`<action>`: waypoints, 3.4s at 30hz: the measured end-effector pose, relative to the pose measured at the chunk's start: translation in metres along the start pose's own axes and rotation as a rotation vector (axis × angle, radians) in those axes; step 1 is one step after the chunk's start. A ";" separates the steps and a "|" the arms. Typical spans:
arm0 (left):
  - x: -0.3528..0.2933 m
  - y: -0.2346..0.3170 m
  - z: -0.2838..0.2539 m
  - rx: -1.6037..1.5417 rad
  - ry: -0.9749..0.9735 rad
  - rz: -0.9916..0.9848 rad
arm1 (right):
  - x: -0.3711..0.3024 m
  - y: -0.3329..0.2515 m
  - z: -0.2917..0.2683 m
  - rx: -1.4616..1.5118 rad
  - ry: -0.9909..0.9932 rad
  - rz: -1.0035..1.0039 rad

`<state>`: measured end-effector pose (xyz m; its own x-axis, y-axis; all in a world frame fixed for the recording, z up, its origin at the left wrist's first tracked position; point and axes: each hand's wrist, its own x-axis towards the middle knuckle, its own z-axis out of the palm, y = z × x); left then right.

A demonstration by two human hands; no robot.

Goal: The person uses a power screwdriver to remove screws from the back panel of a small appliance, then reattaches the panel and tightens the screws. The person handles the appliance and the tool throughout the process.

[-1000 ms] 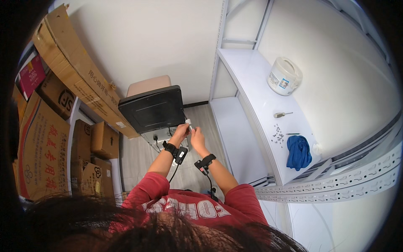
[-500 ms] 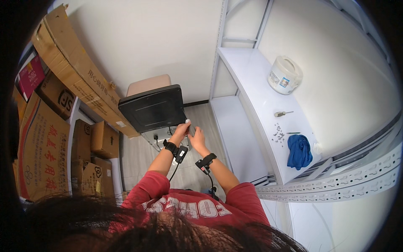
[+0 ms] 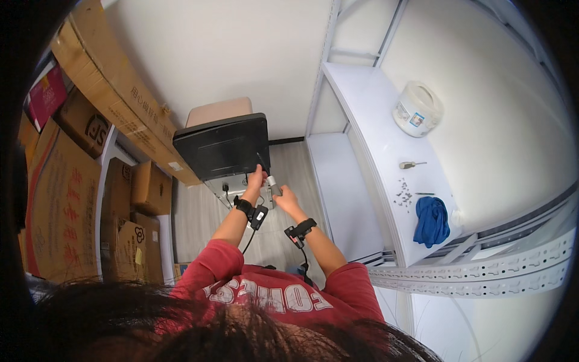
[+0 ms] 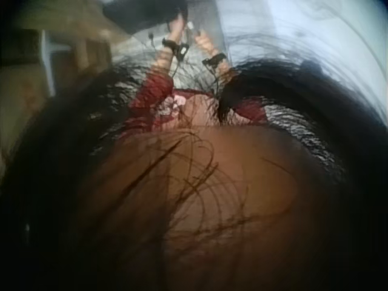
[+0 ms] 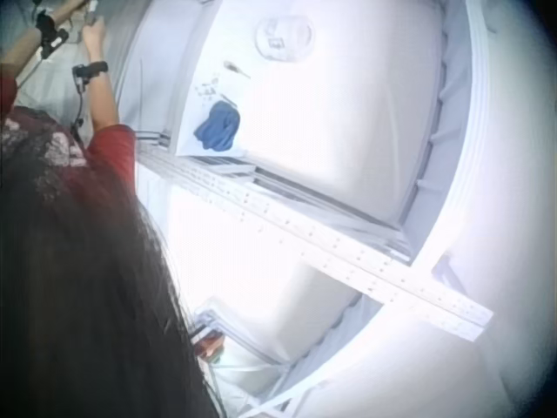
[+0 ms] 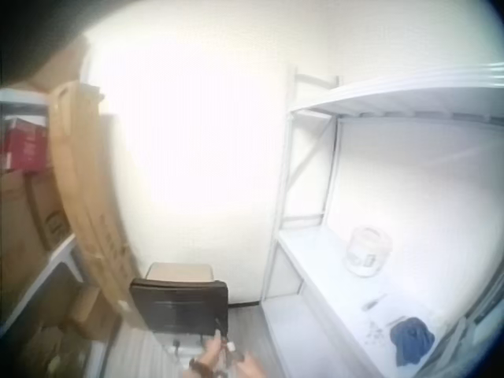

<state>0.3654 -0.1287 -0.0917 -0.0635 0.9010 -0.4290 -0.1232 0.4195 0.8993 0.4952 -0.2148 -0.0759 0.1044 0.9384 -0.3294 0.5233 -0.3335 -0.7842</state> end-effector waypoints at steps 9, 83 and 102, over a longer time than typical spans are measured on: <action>0.039 -0.003 -0.049 -0.089 0.365 0.277 | -0.016 -0.002 0.015 -0.094 -0.045 -0.159; 0.034 -0.102 -0.142 0.184 -0.124 0.392 | 0.012 -0.011 0.173 0.248 0.090 -0.050; 0.050 -0.084 -0.160 0.780 0.091 0.667 | 0.017 -0.025 0.167 0.429 -0.009 0.077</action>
<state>0.2144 -0.1364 -0.2021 0.0382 0.9787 0.2019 0.6398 -0.1791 0.7474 0.3425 -0.2056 -0.1492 0.1208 0.9089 -0.3991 0.1147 -0.4121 -0.9039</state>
